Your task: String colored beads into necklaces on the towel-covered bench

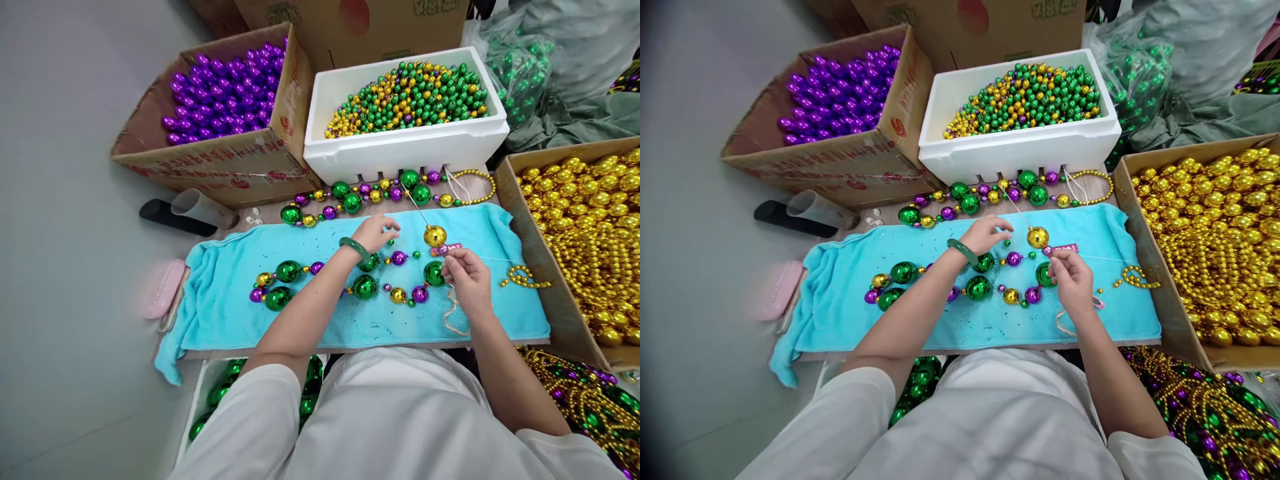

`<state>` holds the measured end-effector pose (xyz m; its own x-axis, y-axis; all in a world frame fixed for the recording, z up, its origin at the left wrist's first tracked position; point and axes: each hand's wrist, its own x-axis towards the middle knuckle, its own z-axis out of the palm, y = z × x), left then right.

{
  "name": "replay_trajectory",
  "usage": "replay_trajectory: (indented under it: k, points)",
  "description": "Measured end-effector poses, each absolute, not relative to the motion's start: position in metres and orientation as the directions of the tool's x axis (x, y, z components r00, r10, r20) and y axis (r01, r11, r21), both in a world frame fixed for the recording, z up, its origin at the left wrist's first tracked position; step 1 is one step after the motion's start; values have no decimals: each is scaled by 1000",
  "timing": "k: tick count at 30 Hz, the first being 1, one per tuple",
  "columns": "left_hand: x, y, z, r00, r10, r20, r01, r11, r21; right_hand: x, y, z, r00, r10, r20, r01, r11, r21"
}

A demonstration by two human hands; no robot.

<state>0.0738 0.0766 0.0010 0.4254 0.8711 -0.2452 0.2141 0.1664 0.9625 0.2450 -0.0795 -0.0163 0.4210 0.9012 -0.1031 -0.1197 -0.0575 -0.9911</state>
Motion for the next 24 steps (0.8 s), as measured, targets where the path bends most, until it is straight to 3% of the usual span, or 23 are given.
replay_trajectory:
  k: [3, 7, 10, 12, 14, 24]
  points:
    - [78, 85, -25, 408, 856, -318, 315, 195, 929, 247, -82, -16, 419, 900, -124, -122, -80, -989]
    - [80, 87, -29, 371, 872, -320, 242, 242, 940, 245, -87, -14, 389, 909, -147, -115, -110, -987]
    - [73, 87, -10, 386, 851, -357, -66, 411, 909, 245, -92, -15, 362, 917, -166, -95, -141, -985]
    - [67, 85, 4, 417, 829, -373, -321, 518, 793, 245, -94, -16, 355, 920, -165, -74, -148, -986]
    - [64, 82, 15, 431, 822, -372, -436, 551, 712, 246, -95, -17, 349, 924, -154, -52, -145, -988]
    - [63, 74, 23, 444, 837, -319, -482, 524, 702, 243, -94, -16, 341, 931, -127, -23, -127, -992]
